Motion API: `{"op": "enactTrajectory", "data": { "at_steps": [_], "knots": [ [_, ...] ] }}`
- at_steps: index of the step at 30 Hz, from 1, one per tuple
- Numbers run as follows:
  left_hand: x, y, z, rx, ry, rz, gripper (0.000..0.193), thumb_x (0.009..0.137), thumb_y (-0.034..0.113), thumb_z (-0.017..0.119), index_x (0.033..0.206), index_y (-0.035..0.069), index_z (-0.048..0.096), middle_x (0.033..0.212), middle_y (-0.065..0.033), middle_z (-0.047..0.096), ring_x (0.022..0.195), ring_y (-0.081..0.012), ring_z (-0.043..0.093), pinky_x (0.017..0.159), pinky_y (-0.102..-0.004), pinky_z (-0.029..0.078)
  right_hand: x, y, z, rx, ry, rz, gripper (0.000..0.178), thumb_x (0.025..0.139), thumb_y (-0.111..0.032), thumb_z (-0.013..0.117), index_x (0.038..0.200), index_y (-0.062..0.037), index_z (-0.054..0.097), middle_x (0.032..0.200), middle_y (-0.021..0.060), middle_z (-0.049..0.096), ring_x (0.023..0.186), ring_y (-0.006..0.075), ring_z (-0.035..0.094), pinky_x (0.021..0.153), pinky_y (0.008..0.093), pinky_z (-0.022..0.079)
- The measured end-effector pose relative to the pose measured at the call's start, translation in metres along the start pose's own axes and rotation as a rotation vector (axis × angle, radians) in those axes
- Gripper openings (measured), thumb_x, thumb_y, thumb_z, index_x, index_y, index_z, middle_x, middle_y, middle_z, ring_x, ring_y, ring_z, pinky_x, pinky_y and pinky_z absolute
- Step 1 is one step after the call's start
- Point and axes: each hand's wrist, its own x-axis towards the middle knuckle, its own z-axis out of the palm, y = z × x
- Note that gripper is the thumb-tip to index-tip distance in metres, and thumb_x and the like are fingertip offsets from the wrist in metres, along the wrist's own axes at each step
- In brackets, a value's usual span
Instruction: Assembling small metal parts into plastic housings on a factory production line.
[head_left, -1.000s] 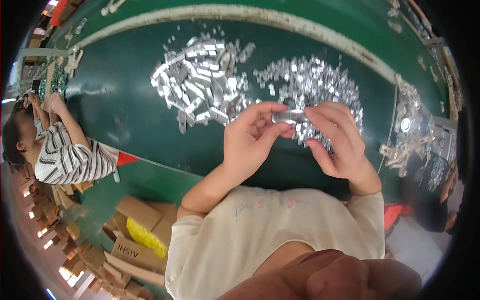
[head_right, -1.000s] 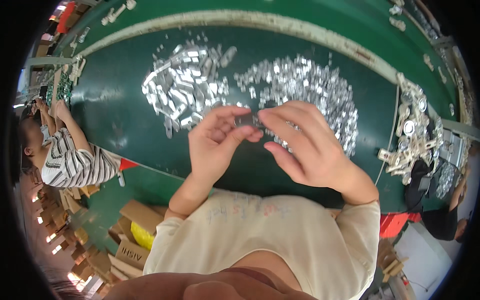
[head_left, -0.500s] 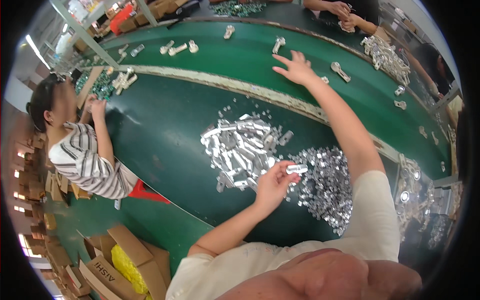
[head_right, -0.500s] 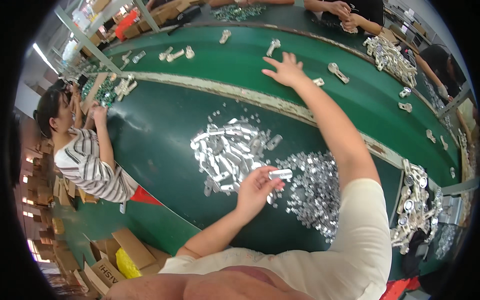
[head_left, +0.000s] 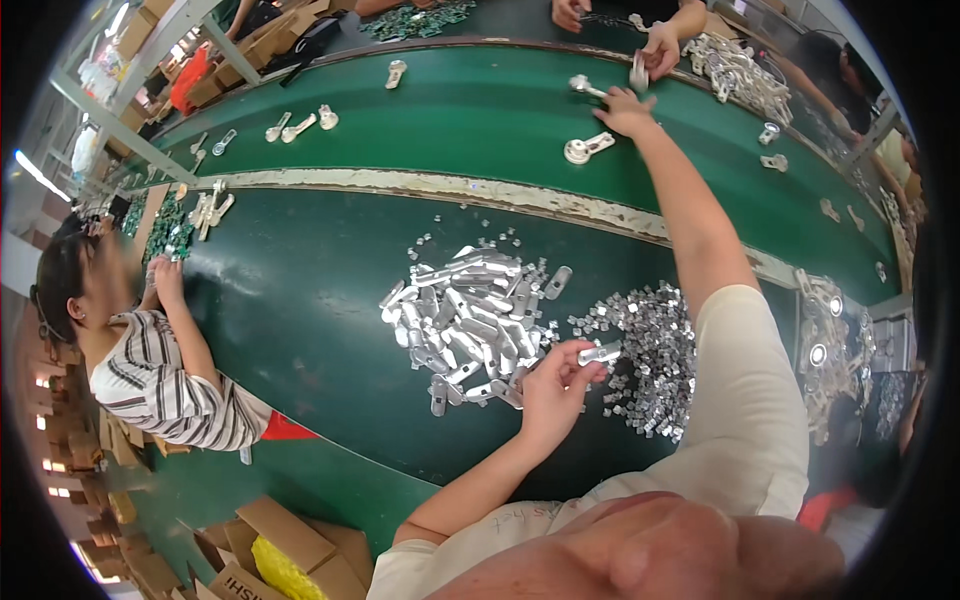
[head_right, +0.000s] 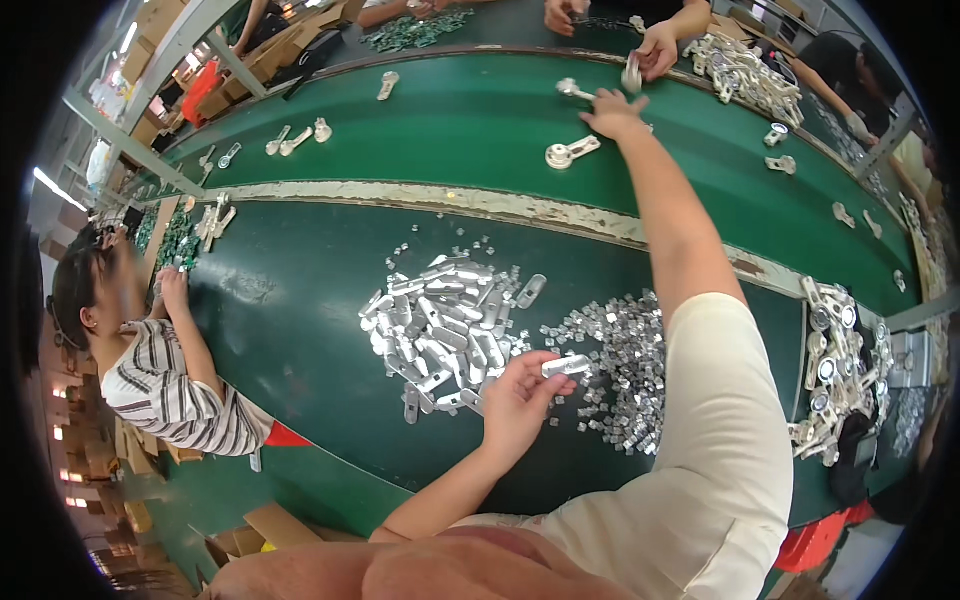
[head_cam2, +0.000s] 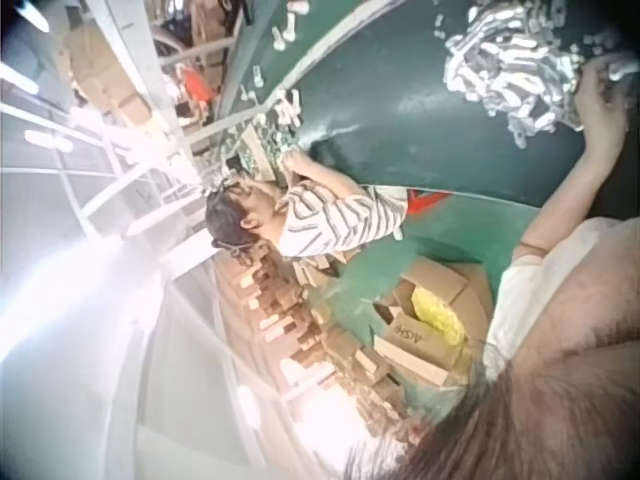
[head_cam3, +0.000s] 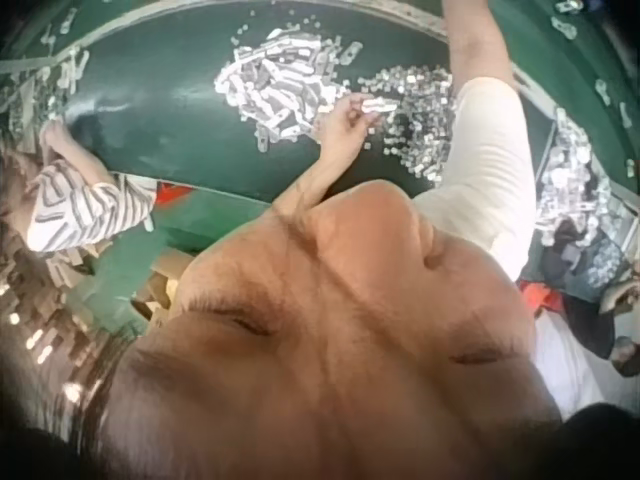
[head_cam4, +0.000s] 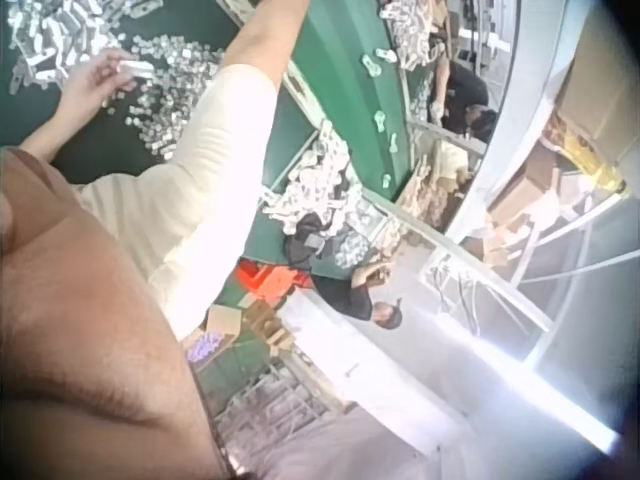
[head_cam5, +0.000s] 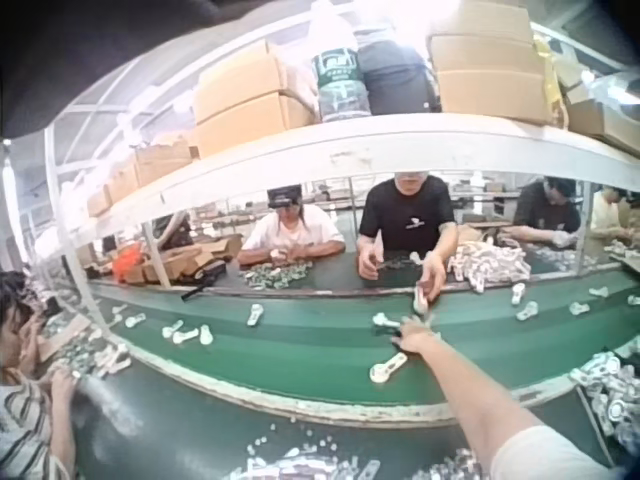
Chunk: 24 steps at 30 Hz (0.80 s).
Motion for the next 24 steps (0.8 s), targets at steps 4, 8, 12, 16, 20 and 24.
{"op": "enactTrajectory", "data": {
  "at_steps": [4,8,12,16,20,24],
  "knots": [
    [-0.004,-0.006,0.0,0.057,-0.007,0.064,0.02,0.084,0.0,0.056,0.104,-0.002,0.051,0.082,-0.0095,0.064,0.075,-0.0137,0.065,0.066,-0.0225,0.05,-0.048,0.101,0.024,0.105,0.187,-0.123,0.022,0.081,-0.011,0.053,0.1,-0.0032,0.058,0.104,0.0124,0.049,0.1,0.031,0.049,0.087,0.046,0.042],
    [-0.007,-0.01,0.0,0.062,0.009,0.065,0.019,0.085,0.0,0.055,0.103,-0.002,0.051,0.084,-0.0091,0.064,0.076,-0.0126,0.064,0.066,-0.0219,0.049,-0.14,0.13,0.013,0.13,0.244,-0.249,0.022,0.074,-0.001,0.053,0.095,-0.0016,0.058,0.099,0.014,0.049,0.095,0.0318,0.05,0.084,0.0363,0.043],
    [-0.006,-0.011,0.006,0.085,-0.008,0.04,0.02,0.084,-0.002,0.054,0.104,-0.003,0.05,0.085,-0.0103,0.063,0.076,-0.0133,0.063,0.068,-0.0225,0.049,-0.229,0.156,-0.042,0.201,0.265,-0.224,0.019,0.068,0.004,0.054,0.085,0.0006,0.06,0.088,0.0157,0.052,0.086,0.0328,0.053,0.079,0.038,0.045],
    [-0.007,-0.01,0.007,0.06,-0.032,0.087,0.022,0.083,-0.001,0.057,0.104,-0.002,0.051,0.082,-0.0066,0.062,0.074,-0.0128,0.063,0.06,-0.0188,0.045,-0.329,0.171,-0.072,0.353,0.075,-0.1,0.017,0.07,0.004,0.051,0.083,0.0008,0.061,0.082,0.014,0.055,0.074,0.0296,0.056,0.066,0.034,0.045],
    [-0.011,0.004,0.022,0.079,-0.076,-0.015,0.023,0.081,-0.004,0.057,0.103,-0.004,0.051,0.087,-0.0115,0.061,0.074,-0.017,0.063,0.068,-0.0237,0.051,-0.409,0.218,-0.079,0.423,0.017,0.128,0.017,0.074,0.001,0.054,0.088,-0.0017,0.062,0.08,0.008,0.058,0.072,0.0202,0.056,0.065,0.0299,0.045],
    [-0.019,0.008,0.034,0.077,-0.146,-0.027,0.023,0.081,-0.005,0.056,0.103,-0.007,0.05,0.088,-0.0142,0.061,0.075,-0.0189,0.063,0.069,-0.0261,0.052,-0.438,0.234,-0.092,0.452,0.306,0.25,0.016,0.085,-0.015,0.057,0.095,-0.0024,0.058,0.078,0.0034,0.058,0.067,0.011,0.054,0.061,0.0244,0.043]
  ]
}}
